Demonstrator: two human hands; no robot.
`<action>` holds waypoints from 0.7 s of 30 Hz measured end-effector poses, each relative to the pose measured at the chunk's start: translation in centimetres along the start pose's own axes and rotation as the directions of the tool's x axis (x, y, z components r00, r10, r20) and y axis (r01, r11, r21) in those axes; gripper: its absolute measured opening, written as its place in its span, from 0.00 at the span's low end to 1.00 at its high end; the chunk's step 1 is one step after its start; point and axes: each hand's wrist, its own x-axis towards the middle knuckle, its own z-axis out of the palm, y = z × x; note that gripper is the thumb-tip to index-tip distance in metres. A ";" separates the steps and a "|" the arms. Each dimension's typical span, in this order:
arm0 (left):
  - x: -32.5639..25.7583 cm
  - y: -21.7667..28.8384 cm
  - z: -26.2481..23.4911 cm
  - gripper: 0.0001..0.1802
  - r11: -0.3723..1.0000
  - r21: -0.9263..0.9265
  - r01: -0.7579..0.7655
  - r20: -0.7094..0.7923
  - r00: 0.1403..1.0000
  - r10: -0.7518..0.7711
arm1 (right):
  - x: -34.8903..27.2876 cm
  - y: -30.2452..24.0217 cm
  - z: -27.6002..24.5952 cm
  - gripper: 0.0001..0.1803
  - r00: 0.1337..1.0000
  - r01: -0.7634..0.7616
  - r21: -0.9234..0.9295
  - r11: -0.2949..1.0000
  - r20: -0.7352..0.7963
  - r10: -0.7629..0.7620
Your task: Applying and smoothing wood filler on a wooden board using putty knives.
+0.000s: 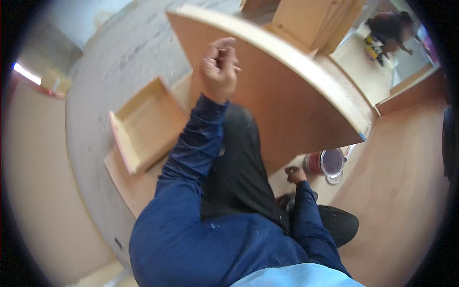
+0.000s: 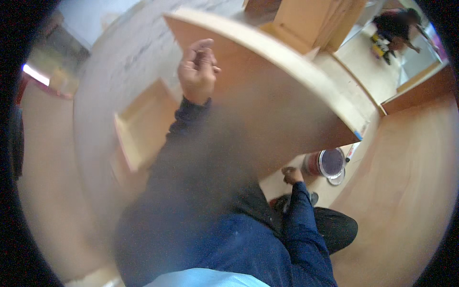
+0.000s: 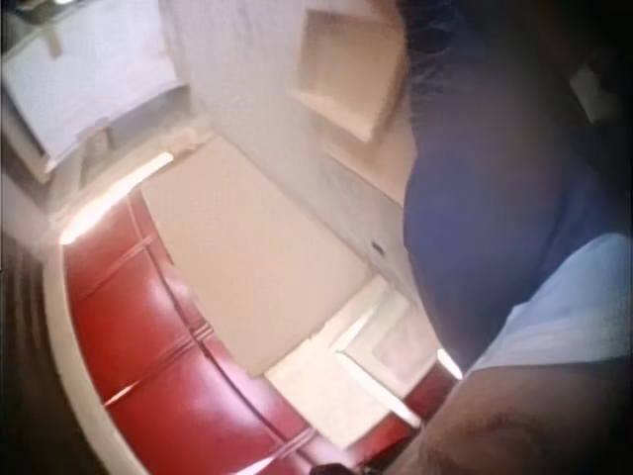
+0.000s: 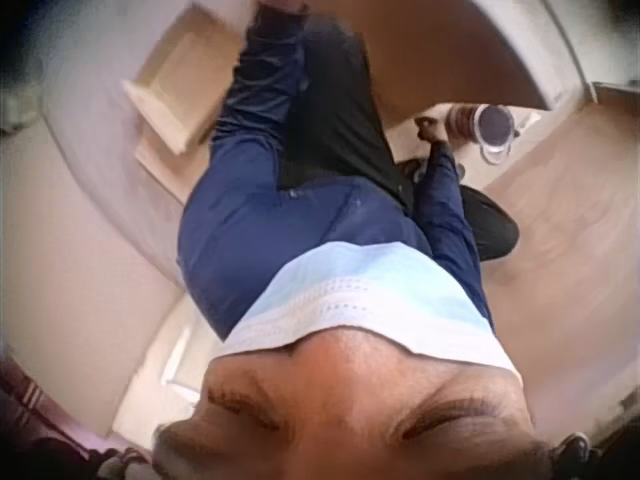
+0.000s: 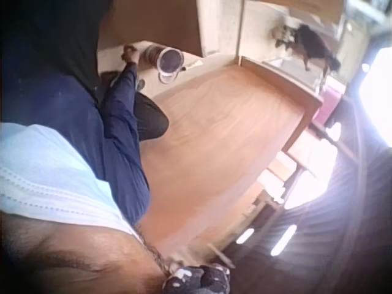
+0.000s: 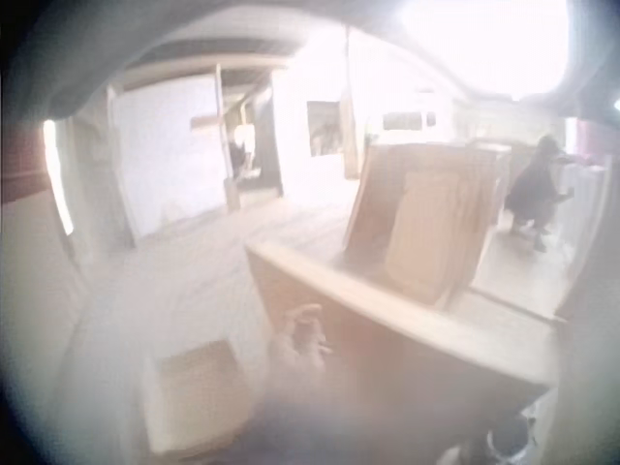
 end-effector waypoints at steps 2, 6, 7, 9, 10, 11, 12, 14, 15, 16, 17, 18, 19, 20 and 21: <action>-2.6 -2.5 -6.3 0.08 0.975 0.157 0.158 -0.101 0.985 -0.143 | -0.1 -0.1 0.3 0.14 1.000 0.020 0.012 1.000 0.010 -0.020; -12.3 -8.3 -19.7 0.07 0.734 0.644 0.215 -0.272 0.961 -0.042 | -0.4 1.7 0.9 0.16 1.000 -0.005 0.151 0.989 -0.025 0.009; -15.6 -9.3 -22.4 0.05 0.613 0.726 0.310 -0.339 0.938 -0.072 | -0.5 2.3 0.9 0.16 1.000 -0.022 0.131 0.991 -0.004 0.023; -22.3 -11.2 -25.0 0.05 0.477 0.777 0.411 -0.419 0.903 -0.096 | 0.3 3.8 0.4 0.17 1.000 0.011 0.124 0.992 0.003 -0.011; -25.5 -11.2 -26.1 0.07 0.422 0.758 0.497 -0.481 0.864 -0.152 | -0.1 4.2 0.8 0.17 1.000 -0.003 0.108 0.994 0.021 0.001; -28.4 -11.0 -27.4 0.09 0.356 0.734 0.578 -0.544 0.815 -0.200 | -0.5 4.3 1.2 0.18 1.000 -0.004 0.131 0.991 0.014 0.003; -31.0 -10.7 -28.7 0.09 0.332 0.731 0.596 -0.562 0.802 -0.201 | -0.7 4.3 1.7 0.19 1.000 -0.004 0.155 0.988 0.007 0.003; -36.1 -10.0 -31.2 0.15 -0.134 0.778 0.614 -0.610 0.685 -0.398 | -0.9 5.1 2.1 0.19 0.999 0.034 0.034 0.999 0.023 -0.035; -38.4 -9.2 -32.9 0.15 -0.171 0.763 0.624 -0.632 0.664 -0.399 | -1.0 5.7 2.3 0.19 0.996 0.085 -0.067 0.994 0.027 -0.084; -40.3 -9.0 -34.6 0.18 -0.291 0.680 0.672 -0.709 0.505 -0.492 | -0.9 6.4 2.2 0.19 0.990 0.138 -0.164 0.977 0.031 -0.135; -41.7 -9.7 -35.0 0.20 -0.396 0.601 0.694 -0.754 0.328 -0.570 | 0.0 8.3 1.5 0.19 0.992 0.123 -0.180 0.976 0.032 -0.119; -42.0 -10.4 -34.6 0.20 -0.384 0.600 0.702 -0.746 0.318 -0.584 | 1.7 10.9 0.6 0.18 0.994 0.105 0.004 0.994 0.020 -0.106; -41.7 -11.5 -34.0 0.23 -0.369 0.626 0.687 -0.700 0.286 -0.654 | 3.8 13.1 -0.7 0.17 0.994 0.103 0.189 0.976 -0.001 -0.105; -41.6 -12.4 -33.5 0.26 -0.360 0.652 0.667 -0.651 0.250 -0.717 | 5.1 14.7 -1.6 0.17 0.995 0.097 0.372 0.923 -0.012 -0.100; -42.2 -13.1 -32.7 0.26 -0.360 0.648 0.671 -0.649 0.239 -0.723 | 5.6 15.5 -1.9 0.14 0.998 0.025 0.475 0.879 -0.061 0.005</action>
